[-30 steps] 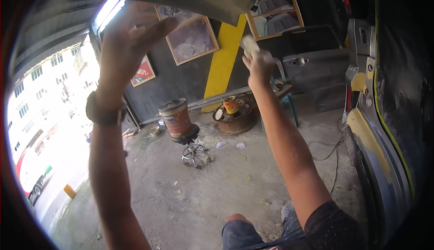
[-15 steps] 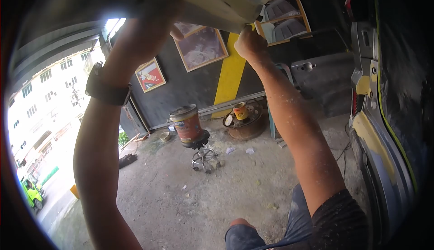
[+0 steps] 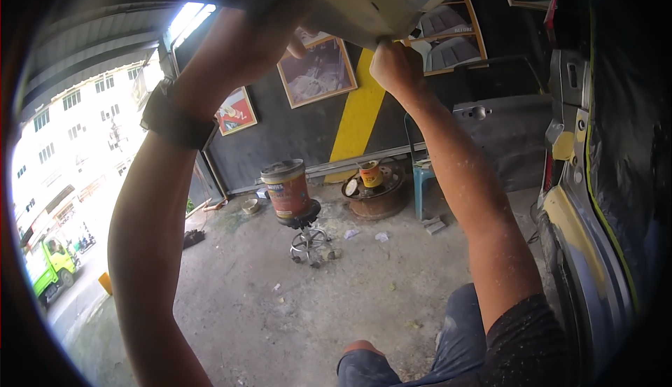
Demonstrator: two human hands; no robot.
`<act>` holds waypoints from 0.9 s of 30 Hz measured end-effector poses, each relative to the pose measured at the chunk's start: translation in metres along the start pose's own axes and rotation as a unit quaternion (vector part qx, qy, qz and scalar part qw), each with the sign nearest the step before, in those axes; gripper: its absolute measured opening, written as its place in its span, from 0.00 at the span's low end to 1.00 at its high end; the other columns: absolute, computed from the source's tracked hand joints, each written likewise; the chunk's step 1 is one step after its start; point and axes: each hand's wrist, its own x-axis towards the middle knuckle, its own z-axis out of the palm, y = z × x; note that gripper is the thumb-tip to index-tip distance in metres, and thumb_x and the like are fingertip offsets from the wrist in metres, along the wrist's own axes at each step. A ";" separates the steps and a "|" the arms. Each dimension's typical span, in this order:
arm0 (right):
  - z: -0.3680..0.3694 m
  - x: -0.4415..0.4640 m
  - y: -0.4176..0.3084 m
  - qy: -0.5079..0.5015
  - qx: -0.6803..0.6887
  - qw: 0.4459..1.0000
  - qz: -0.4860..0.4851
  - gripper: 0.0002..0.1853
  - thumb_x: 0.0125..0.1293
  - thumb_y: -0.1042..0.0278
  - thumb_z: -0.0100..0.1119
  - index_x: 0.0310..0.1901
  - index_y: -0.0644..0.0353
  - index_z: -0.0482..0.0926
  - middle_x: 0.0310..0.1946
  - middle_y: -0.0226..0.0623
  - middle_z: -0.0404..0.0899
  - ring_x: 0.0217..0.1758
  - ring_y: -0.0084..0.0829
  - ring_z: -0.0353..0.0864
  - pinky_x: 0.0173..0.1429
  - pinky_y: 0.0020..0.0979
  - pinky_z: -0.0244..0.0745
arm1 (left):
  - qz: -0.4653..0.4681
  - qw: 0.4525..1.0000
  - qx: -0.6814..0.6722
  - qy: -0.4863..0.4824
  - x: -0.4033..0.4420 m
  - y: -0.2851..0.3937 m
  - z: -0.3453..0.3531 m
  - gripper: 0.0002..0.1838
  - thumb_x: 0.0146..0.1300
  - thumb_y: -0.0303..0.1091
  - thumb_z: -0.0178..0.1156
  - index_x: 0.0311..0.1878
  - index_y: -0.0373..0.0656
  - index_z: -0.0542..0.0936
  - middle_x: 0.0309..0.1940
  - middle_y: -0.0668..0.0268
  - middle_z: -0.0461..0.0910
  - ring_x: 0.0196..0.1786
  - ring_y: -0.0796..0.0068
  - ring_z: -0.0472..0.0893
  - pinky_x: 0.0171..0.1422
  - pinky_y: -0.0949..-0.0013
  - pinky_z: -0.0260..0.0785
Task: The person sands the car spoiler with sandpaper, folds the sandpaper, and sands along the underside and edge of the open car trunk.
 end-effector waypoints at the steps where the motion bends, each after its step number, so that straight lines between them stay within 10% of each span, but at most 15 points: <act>1: -0.002 0.001 0.000 -0.016 0.011 1.000 -0.015 0.11 0.65 0.64 0.58 0.36 0.64 0.83 0.28 0.53 0.85 0.33 0.52 0.88 0.40 0.48 0.83 | -0.015 1.000 -0.026 0.002 0.000 0.001 0.001 0.18 0.76 0.40 0.50 0.51 0.31 0.78 0.38 0.54 0.87 0.33 0.64 0.88 0.40 0.64 0.82; 12: 0.039 0.006 0.013 -0.008 0.039 0.996 0.076 0.10 0.61 0.72 0.57 0.42 0.67 0.79 0.35 0.57 0.85 0.41 0.54 0.87 0.46 0.50 0.82 | 0.001 0.997 -0.077 0.006 -0.003 0.006 0.003 0.18 0.76 0.40 0.52 0.52 0.31 0.77 0.39 0.52 0.86 0.35 0.63 0.89 0.40 0.63 0.82; 14: 0.041 0.004 0.008 0.009 0.052 0.992 0.115 0.09 0.61 0.71 0.57 0.40 0.67 0.80 0.35 0.57 0.85 0.41 0.54 0.87 0.47 0.50 0.82 | 0.209 0.970 0.125 -0.023 -0.001 -0.017 0.000 0.18 0.77 0.39 0.52 0.56 0.31 0.75 0.40 0.51 0.85 0.37 0.60 0.89 0.42 0.60 0.83; 18: 0.021 0.000 -0.006 -0.080 0.006 0.994 0.075 0.11 0.67 0.68 0.54 0.43 0.66 0.82 0.36 0.53 0.86 0.39 0.53 0.88 0.46 0.50 0.82 | 0.184 0.980 0.054 -0.045 -0.001 -0.023 -0.004 0.18 0.79 0.38 0.49 0.60 0.32 0.74 0.41 0.51 0.84 0.38 0.58 0.89 0.45 0.57 0.84; 20: 0.029 0.004 -0.011 0.025 0.034 0.995 0.092 0.10 0.64 0.70 0.55 0.39 0.68 0.82 0.31 0.53 0.86 0.36 0.53 0.87 0.43 0.49 0.82 | -0.024 0.996 -0.077 -0.028 -0.001 -0.018 -0.006 0.17 0.80 0.36 0.47 0.60 0.33 0.74 0.41 0.49 0.84 0.39 0.57 0.89 0.48 0.56 0.84; 27: 0.009 -0.005 -0.015 0.033 -0.002 0.999 0.002 0.07 0.61 0.72 0.56 0.35 0.66 0.82 0.28 0.55 0.85 0.31 0.51 0.87 0.35 0.46 0.82 | 0.005 0.992 -0.117 -0.037 0.002 -0.025 -0.007 0.19 0.81 0.40 0.46 0.58 0.33 0.74 0.41 0.49 0.84 0.40 0.58 0.88 0.50 0.58 0.82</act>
